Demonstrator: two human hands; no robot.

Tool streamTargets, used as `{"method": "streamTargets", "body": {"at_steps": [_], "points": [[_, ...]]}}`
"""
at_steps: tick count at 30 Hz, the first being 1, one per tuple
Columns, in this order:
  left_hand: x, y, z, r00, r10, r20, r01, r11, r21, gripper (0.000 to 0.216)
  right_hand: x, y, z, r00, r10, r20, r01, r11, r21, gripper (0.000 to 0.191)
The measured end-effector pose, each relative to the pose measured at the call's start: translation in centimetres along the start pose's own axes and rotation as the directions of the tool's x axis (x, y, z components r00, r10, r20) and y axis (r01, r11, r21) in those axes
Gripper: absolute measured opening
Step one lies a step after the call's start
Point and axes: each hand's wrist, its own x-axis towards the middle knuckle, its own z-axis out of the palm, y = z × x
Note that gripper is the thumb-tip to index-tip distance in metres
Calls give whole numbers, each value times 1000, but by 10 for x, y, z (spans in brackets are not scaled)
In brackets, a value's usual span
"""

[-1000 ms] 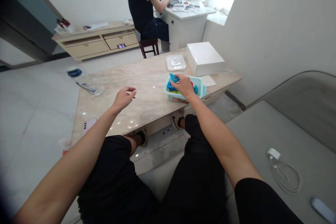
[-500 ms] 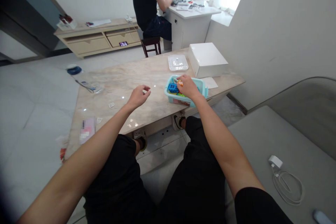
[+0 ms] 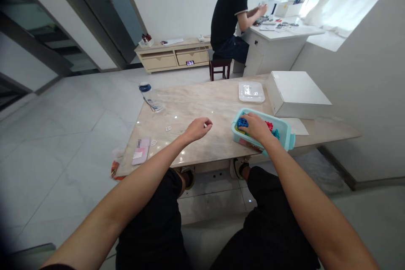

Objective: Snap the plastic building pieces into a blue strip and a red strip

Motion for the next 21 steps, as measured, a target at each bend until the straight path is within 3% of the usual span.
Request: {"method": "streamTargets", "body": {"at_steps": [8,16,21], "points": [[-3,-2,-2,1000,-2,10,2,997,-75,19,-9,17,7,993,95,-64,-82,980,181,54],[1,17,0,999,23,-37,-28,990,-138,19,-18,19,2,974,197,-109,-165,955,246,59],[14,36,13,992,7,-128,-44,956,-292,21,-18,1,-14,934,177,-309,-105,966,238,58]]}}
